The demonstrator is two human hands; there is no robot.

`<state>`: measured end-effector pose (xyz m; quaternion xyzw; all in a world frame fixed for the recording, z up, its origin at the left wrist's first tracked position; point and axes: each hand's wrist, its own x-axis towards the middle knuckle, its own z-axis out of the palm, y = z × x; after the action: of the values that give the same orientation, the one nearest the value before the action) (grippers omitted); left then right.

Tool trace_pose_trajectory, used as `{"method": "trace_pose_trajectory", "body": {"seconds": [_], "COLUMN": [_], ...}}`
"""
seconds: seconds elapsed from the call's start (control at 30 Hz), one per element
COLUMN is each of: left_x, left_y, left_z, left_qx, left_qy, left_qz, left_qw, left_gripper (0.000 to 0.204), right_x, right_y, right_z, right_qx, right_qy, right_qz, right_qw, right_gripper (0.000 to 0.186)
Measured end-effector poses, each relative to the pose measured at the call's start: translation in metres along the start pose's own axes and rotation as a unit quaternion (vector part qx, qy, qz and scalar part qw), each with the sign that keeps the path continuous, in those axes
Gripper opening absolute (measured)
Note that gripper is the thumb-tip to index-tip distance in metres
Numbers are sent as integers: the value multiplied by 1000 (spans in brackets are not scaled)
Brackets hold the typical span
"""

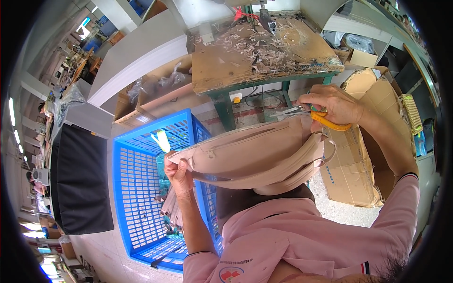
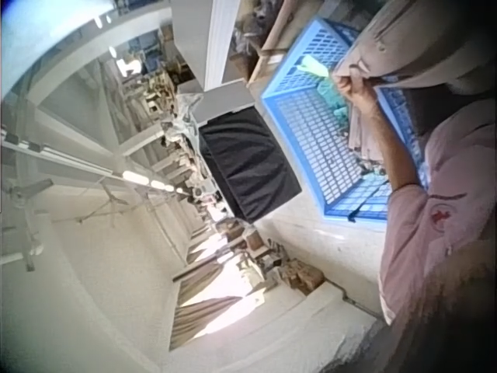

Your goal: Trimming excess fabric and loose threads from manufactured bags using scissors.

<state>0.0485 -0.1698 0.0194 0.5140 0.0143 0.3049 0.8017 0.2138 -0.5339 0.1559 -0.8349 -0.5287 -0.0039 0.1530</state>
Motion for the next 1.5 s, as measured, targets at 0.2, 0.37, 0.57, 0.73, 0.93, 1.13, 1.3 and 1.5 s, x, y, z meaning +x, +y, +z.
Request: {"method": "trace_pose_trajectory", "body": {"seconds": [0.2,0.37,0.57,0.73,0.93,1.13,1.3,1.5], "left_x": [0,-1,-25,-77,-95,-97,-32,91], "left_y": [-2,2,110,128,19,21,32,-10], "left_z": [-5,-7,-44,46,99,135,40,-41], "left_qx": [-5,0,103,297,552,429,417,292], "left_qy": [-15,-2,266,392,50,-142,13,-128], "left_qz": [4,13,245,324,372,99,3,-115], "left_qw": [1000,1000,926,808,745,886,909,941], "left_gripper": [41,39,20,22,29,32,32,78], "right_x": [9,4,7,33,72,54,22,9], "right_y": [-8,0,-39,-92,-154,-108,-97,-103], "right_z": [-10,-2,18,51,102,121,96,92], "right_qx": [-74,64,345,618,638,570,590,623], "right_qy": [-8,0,155,44,54,81,58,68], "right_qz": [-51,2,95,41,134,197,177,148], "right_qw": [996,998,921,784,756,794,786,765], "right_gripper": [44,48,55,71,70,58,57,56]}}
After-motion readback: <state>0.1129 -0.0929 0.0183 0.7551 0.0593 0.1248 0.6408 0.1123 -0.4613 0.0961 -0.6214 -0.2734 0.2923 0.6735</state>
